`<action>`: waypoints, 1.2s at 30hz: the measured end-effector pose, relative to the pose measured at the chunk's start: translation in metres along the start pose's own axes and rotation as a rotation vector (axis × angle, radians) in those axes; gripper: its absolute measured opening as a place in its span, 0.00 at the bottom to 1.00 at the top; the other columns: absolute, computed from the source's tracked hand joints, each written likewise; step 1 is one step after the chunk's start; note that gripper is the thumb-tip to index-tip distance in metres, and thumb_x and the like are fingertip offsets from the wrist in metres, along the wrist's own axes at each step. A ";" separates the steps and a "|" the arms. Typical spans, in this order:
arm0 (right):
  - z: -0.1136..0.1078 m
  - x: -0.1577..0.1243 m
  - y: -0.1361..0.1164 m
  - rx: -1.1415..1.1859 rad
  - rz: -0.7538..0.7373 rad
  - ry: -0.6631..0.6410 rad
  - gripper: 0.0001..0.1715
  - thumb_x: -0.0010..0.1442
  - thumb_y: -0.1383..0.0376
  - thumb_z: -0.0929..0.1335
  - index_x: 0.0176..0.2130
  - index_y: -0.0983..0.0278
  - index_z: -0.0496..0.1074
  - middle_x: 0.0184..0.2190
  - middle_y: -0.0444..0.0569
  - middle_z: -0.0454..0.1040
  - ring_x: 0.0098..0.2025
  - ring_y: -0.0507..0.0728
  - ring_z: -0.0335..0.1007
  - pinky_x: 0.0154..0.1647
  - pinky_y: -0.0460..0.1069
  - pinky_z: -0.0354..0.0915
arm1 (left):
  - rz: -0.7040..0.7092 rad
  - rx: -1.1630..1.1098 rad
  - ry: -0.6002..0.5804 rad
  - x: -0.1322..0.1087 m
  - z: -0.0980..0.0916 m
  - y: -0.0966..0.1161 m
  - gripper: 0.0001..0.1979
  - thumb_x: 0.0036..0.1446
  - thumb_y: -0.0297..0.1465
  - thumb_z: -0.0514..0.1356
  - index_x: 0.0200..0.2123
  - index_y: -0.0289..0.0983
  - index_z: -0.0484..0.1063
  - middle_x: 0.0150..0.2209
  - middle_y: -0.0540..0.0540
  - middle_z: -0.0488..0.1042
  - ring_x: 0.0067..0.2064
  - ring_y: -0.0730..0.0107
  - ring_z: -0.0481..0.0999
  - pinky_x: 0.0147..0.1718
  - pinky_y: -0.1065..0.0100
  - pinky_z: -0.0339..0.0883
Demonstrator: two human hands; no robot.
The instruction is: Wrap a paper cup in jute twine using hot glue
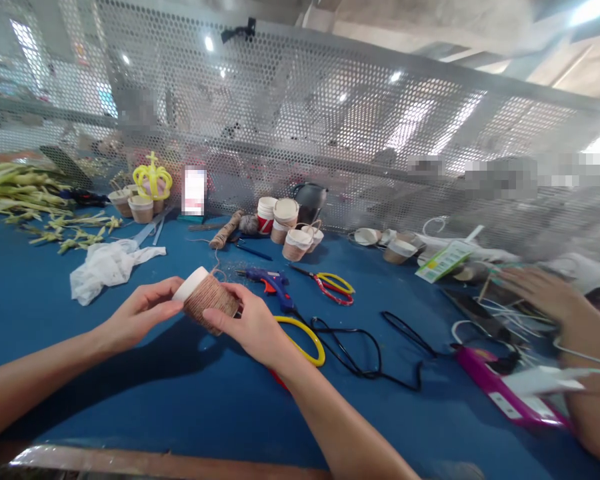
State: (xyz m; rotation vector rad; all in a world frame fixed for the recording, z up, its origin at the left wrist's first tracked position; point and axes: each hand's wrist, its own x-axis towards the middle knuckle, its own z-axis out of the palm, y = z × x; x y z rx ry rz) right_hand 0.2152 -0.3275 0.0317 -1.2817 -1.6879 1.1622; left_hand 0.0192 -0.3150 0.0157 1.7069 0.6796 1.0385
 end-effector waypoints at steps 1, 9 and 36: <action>0.000 0.000 0.001 -0.012 -0.008 0.000 0.31 0.47 0.55 0.71 0.48 0.65 0.66 0.44 0.53 0.72 0.44 0.61 0.69 0.45 0.55 0.63 | -0.020 -0.001 0.004 0.000 0.000 0.000 0.09 0.54 0.33 0.54 0.30 0.32 0.69 0.30 0.47 0.69 0.34 0.70 0.66 0.36 0.69 0.61; 0.002 0.000 0.003 -0.076 -0.021 -0.027 0.30 0.48 0.54 0.70 0.47 0.67 0.64 0.43 0.54 0.72 0.42 0.61 0.69 0.43 0.55 0.64 | -0.077 -0.045 0.010 0.000 0.001 -0.002 0.08 0.52 0.31 0.54 0.25 0.33 0.66 0.27 0.50 0.66 0.31 0.72 0.63 0.34 0.70 0.60; 0.027 -0.009 0.014 -0.686 -0.338 0.015 0.46 0.45 0.64 0.73 0.58 0.68 0.52 0.48 0.57 0.60 0.50 0.62 0.59 0.51 0.56 0.61 | -0.336 0.049 0.026 -0.002 0.012 0.004 0.14 0.46 0.34 0.56 0.34 0.29 0.66 0.26 0.52 0.62 0.27 0.75 0.59 0.26 0.73 0.56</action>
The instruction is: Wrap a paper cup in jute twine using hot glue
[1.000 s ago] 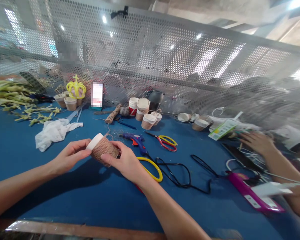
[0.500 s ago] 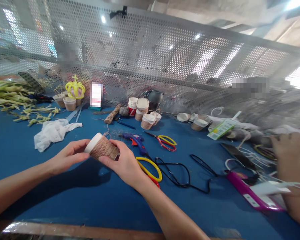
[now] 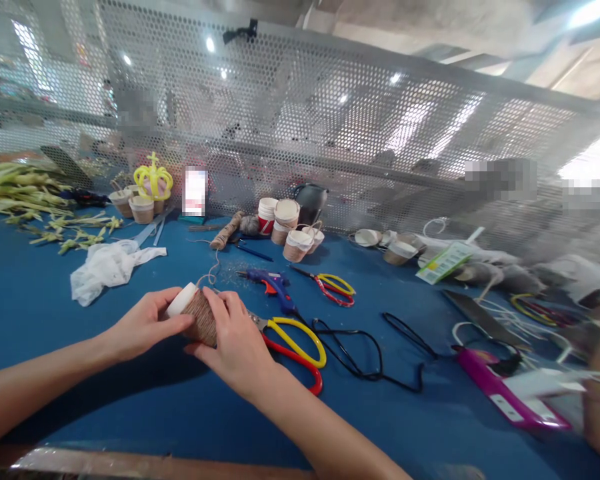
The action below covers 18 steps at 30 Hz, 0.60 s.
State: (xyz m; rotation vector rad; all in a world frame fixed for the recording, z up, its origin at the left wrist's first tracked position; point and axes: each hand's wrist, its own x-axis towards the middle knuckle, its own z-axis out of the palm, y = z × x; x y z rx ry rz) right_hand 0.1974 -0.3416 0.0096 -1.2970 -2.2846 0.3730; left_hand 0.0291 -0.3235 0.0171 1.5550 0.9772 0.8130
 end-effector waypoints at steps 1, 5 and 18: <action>-0.001 0.000 0.001 -0.012 -0.002 -0.004 0.46 0.45 0.64 0.73 0.58 0.68 0.52 0.49 0.57 0.60 0.50 0.62 0.59 0.51 0.57 0.61 | 0.010 0.015 -0.006 0.000 0.000 0.000 0.14 0.47 0.35 0.56 0.34 0.29 0.66 0.26 0.51 0.63 0.27 0.75 0.60 0.26 0.73 0.56; -0.002 0.001 0.002 -0.054 -0.010 -0.004 0.48 0.44 0.63 0.73 0.58 0.68 0.51 0.49 0.58 0.60 0.51 0.63 0.57 0.52 0.58 0.59 | 0.066 0.023 -0.022 0.002 -0.003 -0.002 0.14 0.50 0.36 0.53 0.31 0.30 0.68 0.28 0.49 0.66 0.30 0.72 0.63 0.31 0.71 0.59; -0.014 0.005 0.004 0.273 0.005 -0.010 0.37 0.53 0.50 0.65 0.56 0.67 0.58 0.51 0.59 0.63 0.53 0.62 0.58 0.54 0.58 0.55 | 0.111 0.043 -0.144 -0.001 -0.004 -0.003 0.14 0.55 0.35 0.50 0.30 0.31 0.68 0.28 0.49 0.68 0.32 0.71 0.66 0.34 0.71 0.62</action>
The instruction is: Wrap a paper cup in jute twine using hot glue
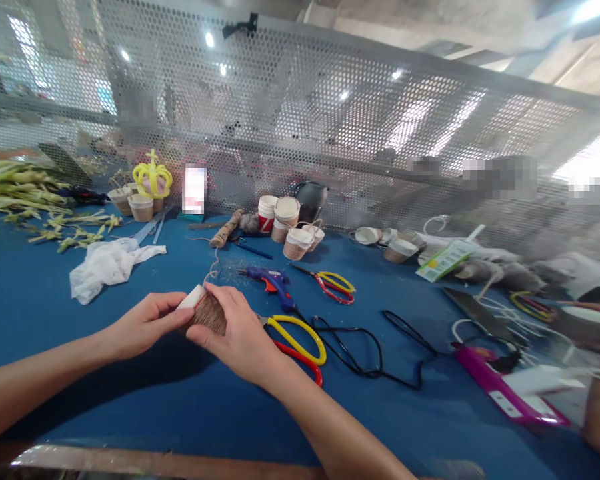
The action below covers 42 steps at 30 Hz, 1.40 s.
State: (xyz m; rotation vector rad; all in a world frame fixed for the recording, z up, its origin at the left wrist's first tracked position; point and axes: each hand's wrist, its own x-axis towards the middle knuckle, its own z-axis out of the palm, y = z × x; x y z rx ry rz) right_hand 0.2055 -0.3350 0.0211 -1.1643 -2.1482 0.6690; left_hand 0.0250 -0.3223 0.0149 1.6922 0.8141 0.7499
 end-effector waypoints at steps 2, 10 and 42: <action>-0.003 0.004 -0.001 0.139 0.062 0.003 0.28 0.59 0.52 0.59 0.50 0.68 0.64 0.49 0.58 0.66 0.52 0.60 0.61 0.54 0.56 0.55 | 0.007 0.018 -0.050 -0.002 0.001 0.001 0.14 0.56 0.35 0.49 0.31 0.31 0.69 0.28 0.49 0.68 0.32 0.70 0.67 0.34 0.71 0.63; 0.002 0.012 0.000 0.800 0.337 0.159 0.11 0.47 0.60 0.71 0.30 0.65 0.71 0.39 0.47 0.73 0.39 0.52 0.67 0.44 0.49 0.61 | 0.045 0.175 -0.148 -0.005 0.002 0.004 0.13 0.56 0.34 0.49 0.30 0.31 0.68 0.27 0.50 0.66 0.30 0.73 0.63 0.32 0.72 0.61; -0.068 0.035 0.038 -0.292 0.385 0.238 0.12 0.57 0.63 0.62 0.29 0.65 0.72 0.27 0.52 0.75 0.34 0.58 0.71 0.33 0.49 0.62 | -0.095 -0.016 0.041 0.002 -0.001 0.004 0.13 0.52 0.35 0.53 0.32 0.31 0.71 0.31 0.45 0.76 0.36 0.65 0.73 0.39 0.67 0.64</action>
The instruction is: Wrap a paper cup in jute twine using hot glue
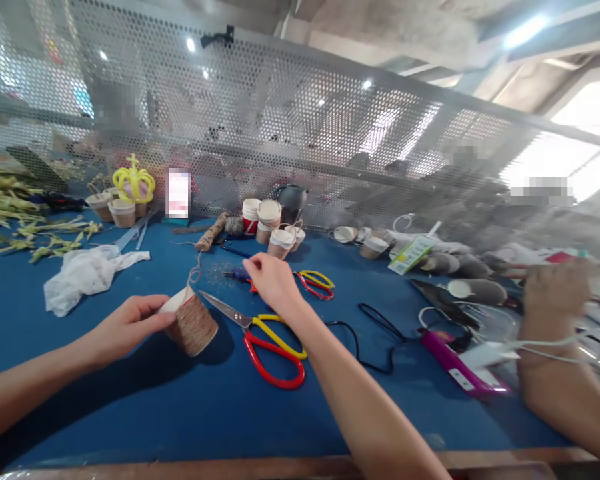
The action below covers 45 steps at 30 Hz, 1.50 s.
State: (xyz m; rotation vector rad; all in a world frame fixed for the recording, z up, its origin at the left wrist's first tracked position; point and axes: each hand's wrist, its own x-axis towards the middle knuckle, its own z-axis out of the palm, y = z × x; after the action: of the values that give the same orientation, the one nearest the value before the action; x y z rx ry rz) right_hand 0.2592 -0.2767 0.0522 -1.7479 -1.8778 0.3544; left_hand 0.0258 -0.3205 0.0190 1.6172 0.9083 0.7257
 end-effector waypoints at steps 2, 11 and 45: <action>-0.005 0.006 0.016 -0.083 0.063 -0.009 0.11 0.50 0.66 0.67 0.18 0.64 0.68 0.20 0.52 0.73 0.31 0.60 0.71 0.32 0.50 0.61 | -0.008 0.041 0.029 0.000 -0.001 0.001 0.13 0.52 0.35 0.53 0.31 0.31 0.71 0.31 0.45 0.76 0.35 0.64 0.73 0.39 0.67 0.64; 0.014 0.010 0.043 -0.062 0.187 -0.007 0.08 0.40 0.73 0.70 0.24 0.64 0.67 0.24 0.50 0.74 0.31 0.58 0.71 0.29 0.48 0.61 | 0.007 0.036 0.015 0.002 -0.002 -0.004 0.15 0.52 0.36 0.53 0.36 0.31 0.71 0.32 0.45 0.76 0.35 0.65 0.73 0.36 0.67 0.65; -0.010 -0.074 -0.025 0.341 0.090 -0.262 0.17 0.50 0.58 0.67 0.17 0.62 0.61 0.09 0.39 0.62 0.13 0.48 0.55 0.16 0.45 0.55 | 0.091 0.106 -0.013 0.003 -0.002 -0.012 0.16 0.57 0.36 0.49 0.38 0.30 0.70 0.38 0.42 0.75 0.39 0.62 0.72 0.40 0.65 0.65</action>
State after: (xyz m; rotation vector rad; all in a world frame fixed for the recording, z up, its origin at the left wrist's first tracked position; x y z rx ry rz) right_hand 0.2440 -0.3543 0.0584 -1.6138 -1.7838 0.9201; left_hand 0.0233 -0.3159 0.0082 1.7640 0.8802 0.7394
